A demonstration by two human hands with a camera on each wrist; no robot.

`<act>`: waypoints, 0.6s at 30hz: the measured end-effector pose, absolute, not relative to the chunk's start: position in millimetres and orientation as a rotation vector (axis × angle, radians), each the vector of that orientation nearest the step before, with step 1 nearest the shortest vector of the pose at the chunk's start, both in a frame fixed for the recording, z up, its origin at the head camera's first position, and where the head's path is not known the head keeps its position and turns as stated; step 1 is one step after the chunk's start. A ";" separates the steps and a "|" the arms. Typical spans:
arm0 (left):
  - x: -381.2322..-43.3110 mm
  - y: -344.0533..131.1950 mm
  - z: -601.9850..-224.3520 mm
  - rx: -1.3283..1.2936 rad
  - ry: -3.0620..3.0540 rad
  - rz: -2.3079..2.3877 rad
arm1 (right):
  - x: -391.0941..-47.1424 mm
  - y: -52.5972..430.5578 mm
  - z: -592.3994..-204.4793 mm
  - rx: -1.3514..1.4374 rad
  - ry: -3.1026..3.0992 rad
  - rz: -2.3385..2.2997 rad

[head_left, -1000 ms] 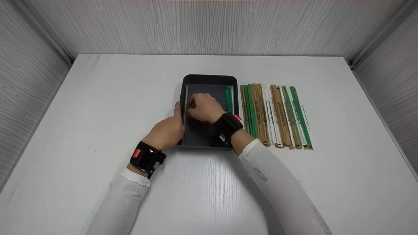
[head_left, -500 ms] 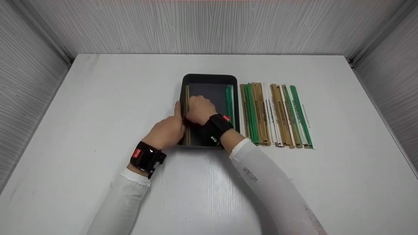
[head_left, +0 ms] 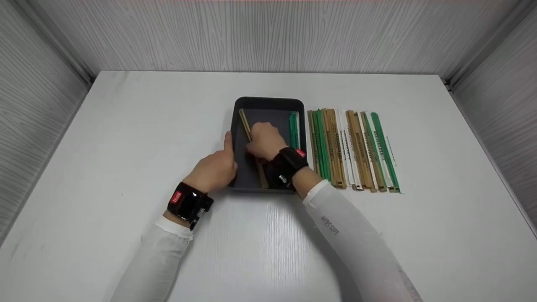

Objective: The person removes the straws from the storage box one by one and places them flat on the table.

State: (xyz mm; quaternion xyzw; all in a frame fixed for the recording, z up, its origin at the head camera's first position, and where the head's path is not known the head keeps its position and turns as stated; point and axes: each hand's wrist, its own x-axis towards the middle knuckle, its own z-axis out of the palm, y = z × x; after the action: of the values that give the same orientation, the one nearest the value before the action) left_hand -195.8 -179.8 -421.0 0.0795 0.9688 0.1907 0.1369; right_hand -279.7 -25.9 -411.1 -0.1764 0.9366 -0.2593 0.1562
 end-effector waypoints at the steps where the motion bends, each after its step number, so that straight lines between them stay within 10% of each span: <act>1: -195.7 -179.4 -421.6 0.232 2.803 0.548 | -278.6 -22.6 -410.4 -0.501 2.674 -0.770; 18: -196.6 -179.6 -421.6 0.241 2.816 0.548 | -254.7 55.2 -361.3 -0.652 2.676 -1.294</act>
State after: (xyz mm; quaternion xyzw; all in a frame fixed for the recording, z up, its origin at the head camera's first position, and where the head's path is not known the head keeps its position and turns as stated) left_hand -196.6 -179.6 -421.6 0.0830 0.9697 0.1887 0.1308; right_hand -254.7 55.2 -361.3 -0.2142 0.8782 -0.4248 0.0492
